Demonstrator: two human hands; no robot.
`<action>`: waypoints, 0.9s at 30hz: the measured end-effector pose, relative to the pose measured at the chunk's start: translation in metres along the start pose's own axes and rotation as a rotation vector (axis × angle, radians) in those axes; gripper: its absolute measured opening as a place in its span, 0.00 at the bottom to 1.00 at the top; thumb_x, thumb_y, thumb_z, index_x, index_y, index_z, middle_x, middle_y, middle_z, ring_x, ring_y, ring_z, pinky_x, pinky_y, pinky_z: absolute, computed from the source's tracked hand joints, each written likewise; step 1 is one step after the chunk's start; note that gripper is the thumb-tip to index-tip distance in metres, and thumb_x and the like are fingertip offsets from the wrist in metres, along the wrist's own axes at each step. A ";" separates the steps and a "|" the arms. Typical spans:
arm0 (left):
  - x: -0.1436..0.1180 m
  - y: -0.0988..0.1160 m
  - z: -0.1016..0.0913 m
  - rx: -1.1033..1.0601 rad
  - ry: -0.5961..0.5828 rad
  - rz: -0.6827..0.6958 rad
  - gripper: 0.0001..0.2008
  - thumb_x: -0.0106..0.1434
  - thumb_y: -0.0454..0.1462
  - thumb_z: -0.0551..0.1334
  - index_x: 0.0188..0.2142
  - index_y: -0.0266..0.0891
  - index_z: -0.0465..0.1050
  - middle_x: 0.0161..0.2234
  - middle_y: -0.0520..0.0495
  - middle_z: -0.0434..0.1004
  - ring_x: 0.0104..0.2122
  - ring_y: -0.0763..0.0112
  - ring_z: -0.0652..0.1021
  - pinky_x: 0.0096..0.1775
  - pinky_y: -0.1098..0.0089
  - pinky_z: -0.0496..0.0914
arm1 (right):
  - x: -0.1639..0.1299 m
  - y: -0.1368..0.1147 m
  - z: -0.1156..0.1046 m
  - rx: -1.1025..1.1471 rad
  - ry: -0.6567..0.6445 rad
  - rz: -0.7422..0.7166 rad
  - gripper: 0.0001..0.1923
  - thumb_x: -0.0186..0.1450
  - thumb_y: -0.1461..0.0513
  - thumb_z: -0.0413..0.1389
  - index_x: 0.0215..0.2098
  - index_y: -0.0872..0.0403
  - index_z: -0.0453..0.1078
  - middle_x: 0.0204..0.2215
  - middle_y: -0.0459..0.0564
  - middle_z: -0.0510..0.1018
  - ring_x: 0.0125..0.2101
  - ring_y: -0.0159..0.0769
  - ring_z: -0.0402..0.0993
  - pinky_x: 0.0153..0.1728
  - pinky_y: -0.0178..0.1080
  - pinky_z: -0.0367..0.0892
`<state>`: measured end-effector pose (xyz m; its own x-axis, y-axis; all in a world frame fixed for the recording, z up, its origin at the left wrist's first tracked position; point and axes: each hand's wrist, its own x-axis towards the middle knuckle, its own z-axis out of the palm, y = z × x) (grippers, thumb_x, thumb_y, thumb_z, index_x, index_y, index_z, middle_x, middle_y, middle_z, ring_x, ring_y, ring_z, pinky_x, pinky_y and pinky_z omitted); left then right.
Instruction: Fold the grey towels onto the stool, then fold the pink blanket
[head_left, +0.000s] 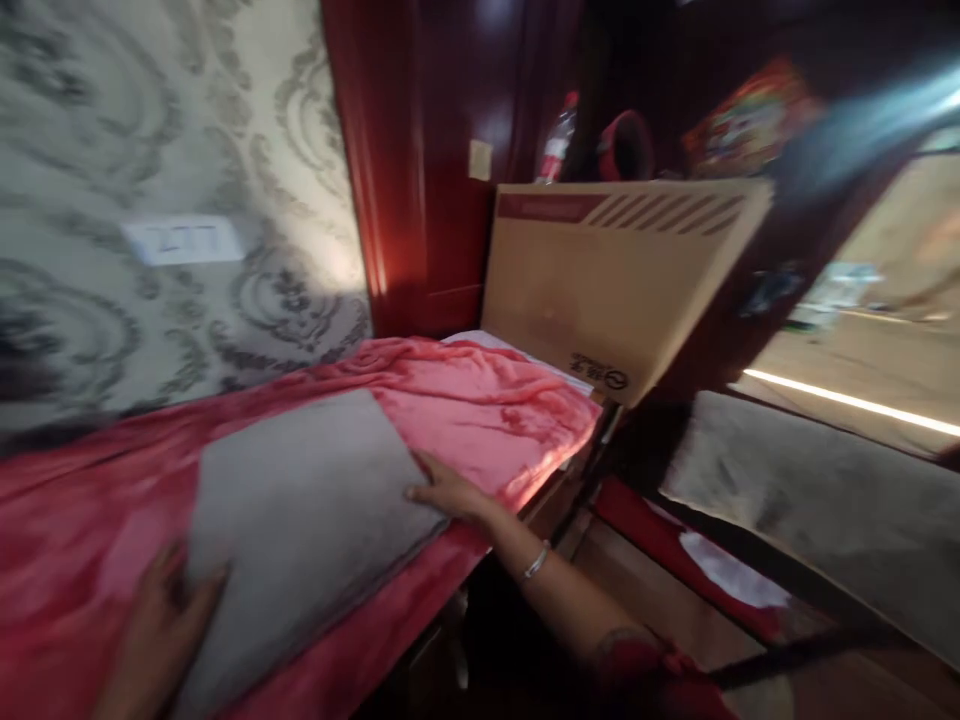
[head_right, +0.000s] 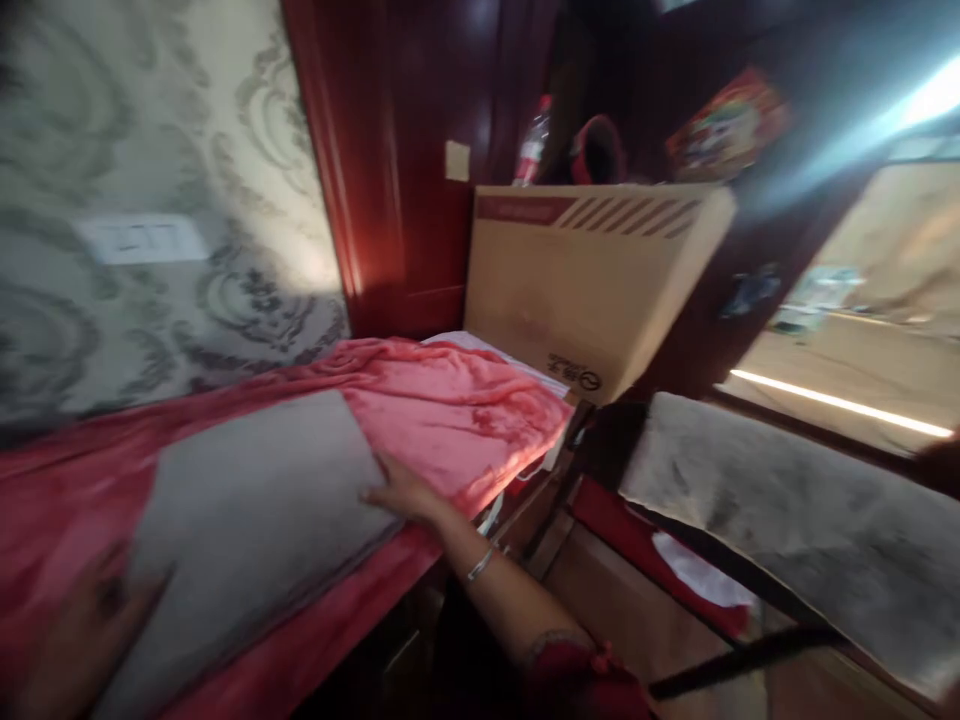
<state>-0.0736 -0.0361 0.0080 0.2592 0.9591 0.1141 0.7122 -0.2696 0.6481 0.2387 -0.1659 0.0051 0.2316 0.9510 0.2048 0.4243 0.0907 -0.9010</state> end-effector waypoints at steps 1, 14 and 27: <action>-0.007 -0.003 -0.005 0.041 0.085 -0.026 0.41 0.61 0.59 0.49 0.70 0.46 0.49 0.62 0.41 0.73 0.60 0.38 0.73 0.54 0.37 0.74 | -0.004 0.001 0.000 -0.042 0.005 -0.013 0.31 0.66 0.57 0.55 0.66 0.59 0.64 0.60 0.52 0.76 0.58 0.46 0.74 0.57 0.46 0.68; -0.036 0.035 0.039 0.566 -0.187 0.473 0.31 0.70 0.48 0.57 0.71 0.48 0.60 0.74 0.41 0.51 0.73 0.39 0.52 0.67 0.33 0.49 | -0.006 -0.012 0.051 -0.795 -0.265 -0.180 0.31 0.74 0.53 0.51 0.74 0.45 0.56 0.75 0.51 0.51 0.73 0.57 0.43 0.68 0.67 0.48; -0.039 0.012 0.045 0.489 -0.159 0.534 0.28 0.72 0.49 0.56 0.70 0.54 0.61 0.73 0.44 0.56 0.72 0.42 0.54 0.66 0.34 0.51 | -0.015 0.002 0.055 -0.786 -0.230 -0.197 0.29 0.74 0.54 0.50 0.73 0.44 0.58 0.74 0.50 0.55 0.73 0.53 0.47 0.67 0.63 0.52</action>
<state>-0.0454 -0.0807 -0.0227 0.7163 0.6726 0.1857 0.6625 -0.7391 0.1216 0.1879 -0.1638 -0.0212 -0.0585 0.9837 0.1702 0.9440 0.1100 -0.3109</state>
